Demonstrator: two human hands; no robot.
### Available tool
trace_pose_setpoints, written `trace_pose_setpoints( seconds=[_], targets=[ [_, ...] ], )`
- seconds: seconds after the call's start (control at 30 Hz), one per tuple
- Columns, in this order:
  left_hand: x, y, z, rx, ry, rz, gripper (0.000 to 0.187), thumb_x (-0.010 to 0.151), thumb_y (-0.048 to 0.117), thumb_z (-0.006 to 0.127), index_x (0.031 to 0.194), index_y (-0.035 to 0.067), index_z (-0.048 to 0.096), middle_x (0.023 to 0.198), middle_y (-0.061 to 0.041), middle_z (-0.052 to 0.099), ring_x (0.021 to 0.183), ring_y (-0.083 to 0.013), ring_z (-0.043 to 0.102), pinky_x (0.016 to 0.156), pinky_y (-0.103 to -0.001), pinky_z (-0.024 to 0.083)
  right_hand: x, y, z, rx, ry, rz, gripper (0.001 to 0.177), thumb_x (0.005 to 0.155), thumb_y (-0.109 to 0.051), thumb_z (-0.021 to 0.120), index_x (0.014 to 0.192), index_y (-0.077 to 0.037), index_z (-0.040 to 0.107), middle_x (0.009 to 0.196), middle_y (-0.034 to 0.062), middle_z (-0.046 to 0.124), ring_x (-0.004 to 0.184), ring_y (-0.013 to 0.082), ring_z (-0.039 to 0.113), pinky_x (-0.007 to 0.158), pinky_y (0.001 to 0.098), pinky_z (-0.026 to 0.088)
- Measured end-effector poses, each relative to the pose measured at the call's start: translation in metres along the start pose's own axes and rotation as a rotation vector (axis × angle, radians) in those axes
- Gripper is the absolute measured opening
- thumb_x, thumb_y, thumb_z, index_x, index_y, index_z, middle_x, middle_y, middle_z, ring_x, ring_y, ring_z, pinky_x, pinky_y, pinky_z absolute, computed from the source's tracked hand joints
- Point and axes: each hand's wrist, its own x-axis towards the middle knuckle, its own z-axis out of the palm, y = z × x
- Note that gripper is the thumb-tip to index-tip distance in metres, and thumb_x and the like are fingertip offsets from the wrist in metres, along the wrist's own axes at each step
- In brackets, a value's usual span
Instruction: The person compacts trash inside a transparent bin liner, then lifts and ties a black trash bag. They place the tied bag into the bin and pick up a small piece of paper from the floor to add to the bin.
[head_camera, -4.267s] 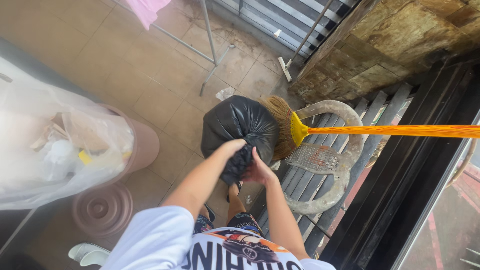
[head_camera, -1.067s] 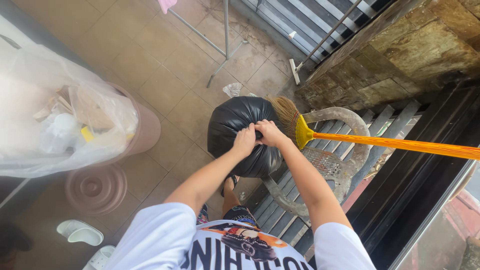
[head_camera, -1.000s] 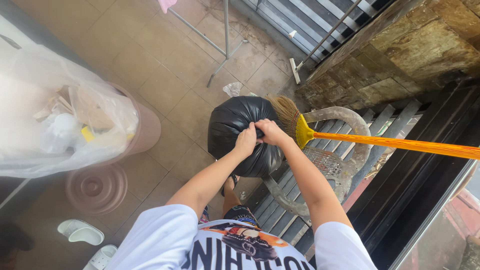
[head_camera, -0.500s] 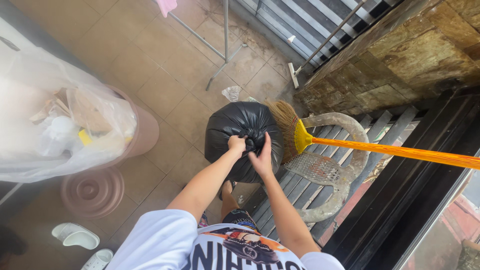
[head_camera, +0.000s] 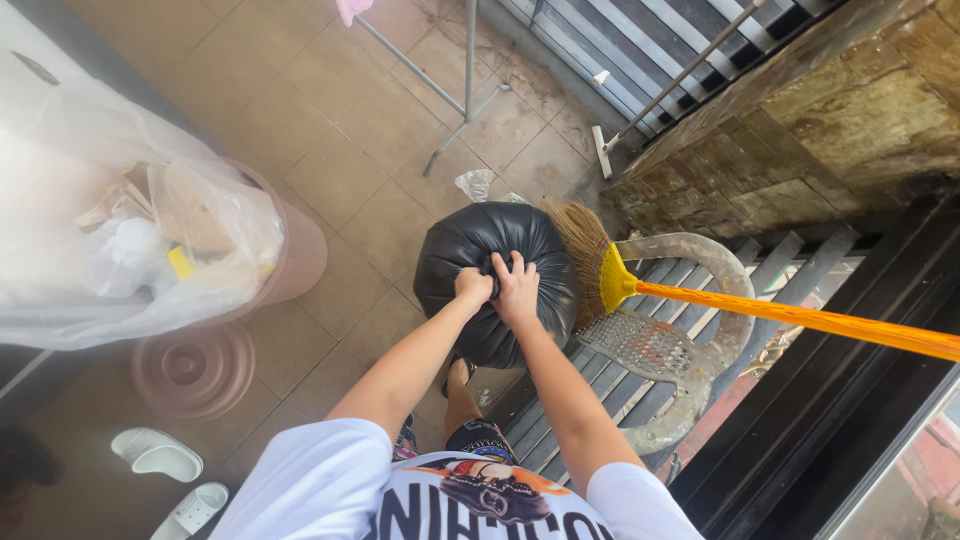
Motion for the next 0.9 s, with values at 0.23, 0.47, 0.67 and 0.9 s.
trace_pose_setpoints(
  seconds=[0.23,0.47,0.67,0.9],
  targets=[
    [-0.021,0.014,-0.004,0.278,0.027,0.288,0.033,0.085,0.023,0.067,0.112,0.008,0.077,0.119,-0.023,0.07,0.113,-0.0385,0.068,0.099,-0.047,0.054,0.028,0.034,0.01,0.078,-0.112,-0.093,0.08,0.072,-0.014,0.084,0.146,-0.026,0.055,0.143,0.018,0.052,0.115,0.0441,0.055,0.094,0.0506,0.054],
    [-0.033,0.003,-0.017,0.842,-0.196,0.378,0.03,0.09,0.024,0.064,0.116,0.016,0.078,0.145,-0.018,0.046,0.137,-0.0397,0.041,0.112,-0.052,0.036,0.022,0.043,-0.026,-0.169,-0.57,-0.347,0.13,0.047,-0.02,0.094,0.158,-0.016,0.027,0.162,0.0222,0.023,0.122,0.0472,0.047,0.096,0.0532,0.05],
    [-0.039,0.008,-0.014,0.892,-0.2,0.491,0.036,0.086,0.024,0.068,0.119,0.013,0.075,0.147,-0.021,0.043,0.141,-0.0412,0.033,0.116,-0.057,0.026,0.019,0.036,0.016,-0.521,-0.162,-0.498,0.068,0.081,-0.019,0.077,0.143,-0.017,0.049,0.158,0.0126,0.04,0.133,0.0435,0.048,0.09,0.0495,0.056],
    [-0.076,0.004,-0.07,0.418,-0.056,0.752,0.038,0.079,0.008,0.068,0.116,0.013,0.075,0.134,-0.014,0.056,0.134,-0.0341,0.046,0.117,-0.06,0.026,0.059,0.037,0.002,-0.387,-0.554,-0.337,0.049,0.072,-0.018,0.076,0.118,-0.017,0.062,0.126,0.0092,0.062,0.121,0.0366,0.059,0.09,0.0456,0.056]
  ],
)
